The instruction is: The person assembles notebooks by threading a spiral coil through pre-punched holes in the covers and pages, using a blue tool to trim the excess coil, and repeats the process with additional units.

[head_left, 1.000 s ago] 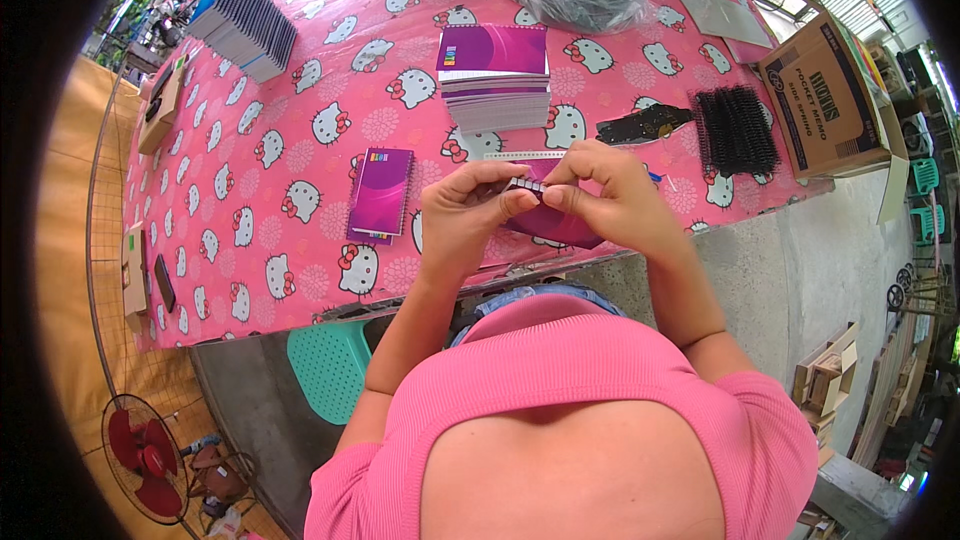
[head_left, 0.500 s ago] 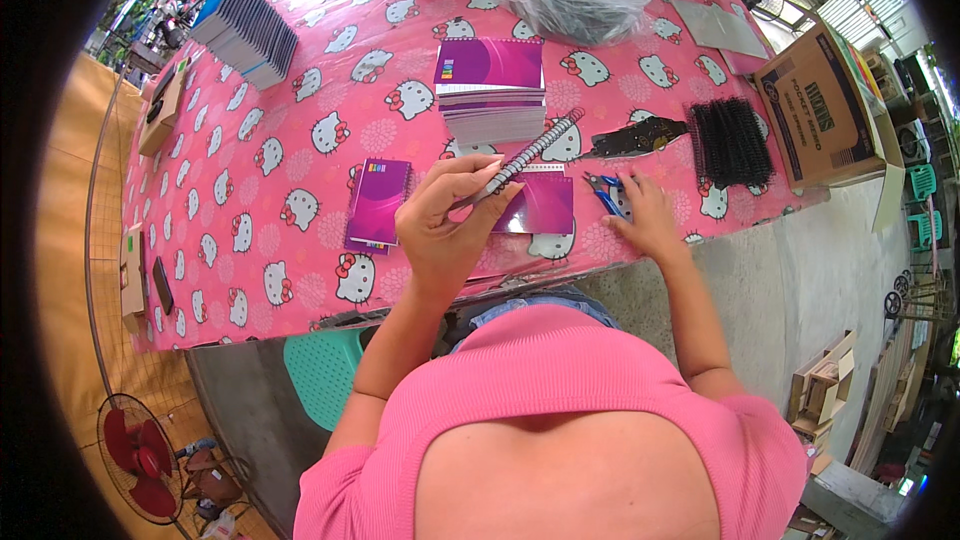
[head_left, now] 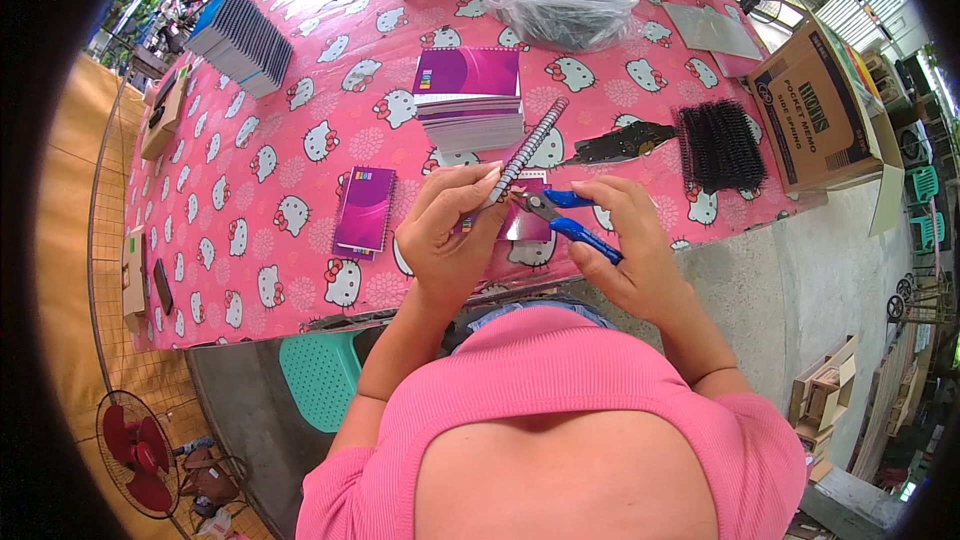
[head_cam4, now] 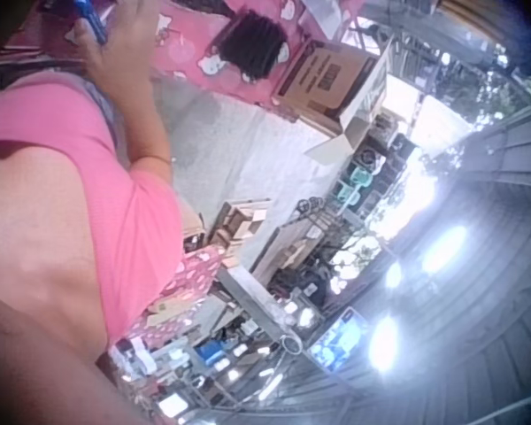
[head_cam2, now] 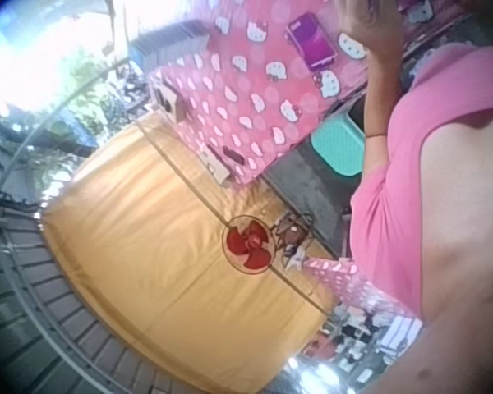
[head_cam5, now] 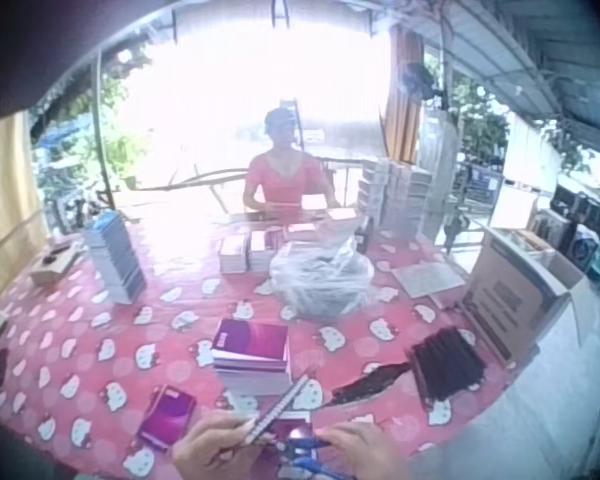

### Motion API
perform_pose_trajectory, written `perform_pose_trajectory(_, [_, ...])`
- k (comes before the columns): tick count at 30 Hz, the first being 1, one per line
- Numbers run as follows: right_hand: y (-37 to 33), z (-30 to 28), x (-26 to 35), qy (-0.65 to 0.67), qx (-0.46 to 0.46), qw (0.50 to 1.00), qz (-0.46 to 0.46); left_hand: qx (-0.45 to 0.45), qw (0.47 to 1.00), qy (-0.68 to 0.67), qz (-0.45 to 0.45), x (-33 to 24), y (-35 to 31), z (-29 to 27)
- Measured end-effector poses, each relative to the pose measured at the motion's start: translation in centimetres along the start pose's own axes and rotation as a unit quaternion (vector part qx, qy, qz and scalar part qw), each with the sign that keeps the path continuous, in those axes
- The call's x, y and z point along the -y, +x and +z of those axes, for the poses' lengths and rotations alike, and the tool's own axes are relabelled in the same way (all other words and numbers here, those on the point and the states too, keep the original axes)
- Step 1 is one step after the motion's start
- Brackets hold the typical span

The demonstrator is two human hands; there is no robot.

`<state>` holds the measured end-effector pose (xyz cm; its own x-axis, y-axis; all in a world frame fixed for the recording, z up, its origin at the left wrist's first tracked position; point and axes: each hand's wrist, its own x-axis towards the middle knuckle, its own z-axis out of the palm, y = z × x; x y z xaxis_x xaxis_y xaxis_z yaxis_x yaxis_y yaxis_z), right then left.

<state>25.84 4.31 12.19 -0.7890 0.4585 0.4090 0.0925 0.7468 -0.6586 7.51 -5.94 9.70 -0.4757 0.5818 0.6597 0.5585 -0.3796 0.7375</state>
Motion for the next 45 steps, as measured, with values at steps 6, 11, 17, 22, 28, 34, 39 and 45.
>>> perform_pose_trajectory(6, [0.1,-0.7,-0.5,-0.029,0.002,0.999,-0.030,-0.017,0.999,0.022,0.029,0.3,-0.4,1.4])
perform_pose_trajectory(11, [-0.5,-1.5,-4.1,0.562,0.257,0.744,0.256,-0.016,0.987,0.073,0.139,0.4,0.0,2.2])
perform_pose_trajectory(17, [-2.2,0.4,-5.4,0.544,0.192,0.752,0.319,-0.086,0.976,0.109,0.167,0.8,0.5,2.8])
perform_pose_trajectory(22, [0.8,2.1,-2.5,0.673,-0.076,0.687,0.262,-0.012,0.979,0.084,0.186,0.6,-1.3,4.7])
perform_pose_trajectory(28, [1.5,4.9,-3.7,0.569,-0.157,0.756,0.283,0.177,0.979,0.038,0.093,-0.6,-1.3,2.3])
perform_pose_trajectory(34, [1.2,6.3,-0.2,0.462,-0.050,0.833,0.299,0.170,0.955,0.223,0.099,-0.2,3.0,-1.1])
perform_pose_trajectory(39, [1.5,6.8,2.0,0.417,0.034,0.869,0.264,0.311,0.936,0.003,-0.162,1.9,3.5,-4.4])
perform_pose_trajectory(45, [4.5,3.9,0.6,0.007,0.076,0.997,0.010,0.325,0.854,-0.282,-0.293,3.1,4.0,-7.8])
